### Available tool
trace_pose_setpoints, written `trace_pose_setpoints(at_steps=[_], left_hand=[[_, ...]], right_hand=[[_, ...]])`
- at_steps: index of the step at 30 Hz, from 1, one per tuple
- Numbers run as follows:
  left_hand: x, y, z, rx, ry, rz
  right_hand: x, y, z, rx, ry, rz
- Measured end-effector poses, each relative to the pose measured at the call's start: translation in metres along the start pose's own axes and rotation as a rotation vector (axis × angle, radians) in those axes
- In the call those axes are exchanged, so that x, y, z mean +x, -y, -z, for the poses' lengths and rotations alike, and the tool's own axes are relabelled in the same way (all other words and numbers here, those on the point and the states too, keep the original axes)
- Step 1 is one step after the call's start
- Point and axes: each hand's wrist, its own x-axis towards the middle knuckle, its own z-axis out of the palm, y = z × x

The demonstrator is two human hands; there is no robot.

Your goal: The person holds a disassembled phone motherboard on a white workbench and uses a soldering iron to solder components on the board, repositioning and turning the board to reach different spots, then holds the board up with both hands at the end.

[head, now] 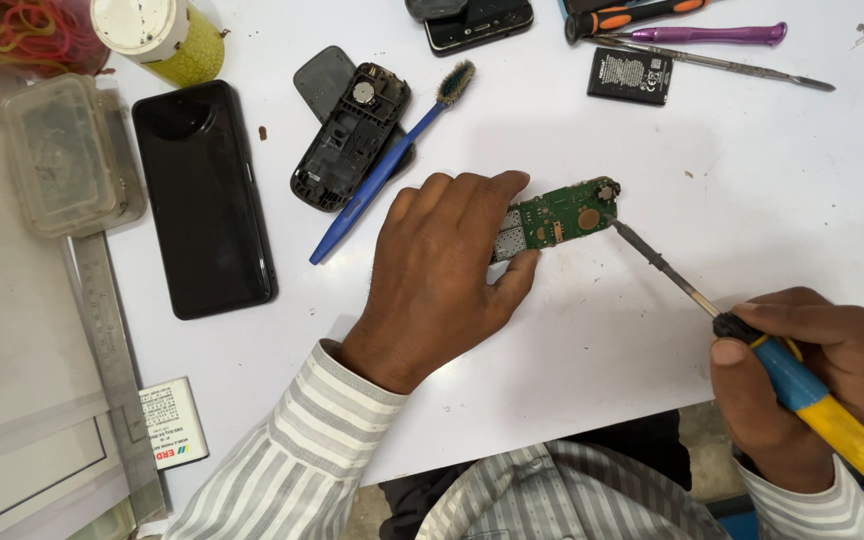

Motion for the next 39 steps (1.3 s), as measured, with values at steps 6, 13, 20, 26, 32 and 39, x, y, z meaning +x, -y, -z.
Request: trace_pose_setpoints(at_steps=[6, 13, 20, 26, 32, 39], left_hand=[[0.0, 0.0, 0.0, -0.006, -0.006, 0.005], [-0.001, 0.001, 0.0, -0.024, -0.006, 0.0], [-0.002, 0.002, 0.0, 0.02, -0.016, 0.022], [-0.002, 0.0, -0.009, -0.023, 0.094, -0.052], [-0.004, -0.001, -0.009, -0.101, 0.079, -0.082], [-0.005, -0.002, -0.01, -0.114, 0.157, -0.009]], right_hand=[[-0.001, -0.001, 0.0, -0.003, -0.009, 0.007], [-0.003, -0.005, 0.001, -0.022, -0.017, 0.01], [-0.005, -0.009, -0.001, 0.044, -0.049, 0.019], [-0.005, -0.011, 0.0, 0.038, -0.052, 0.036], [-0.009, -0.013, 0.003, 0.036, -0.048, 0.015], [-0.009, -0.014, 0.004, 0.089, -0.024, 0.023]])
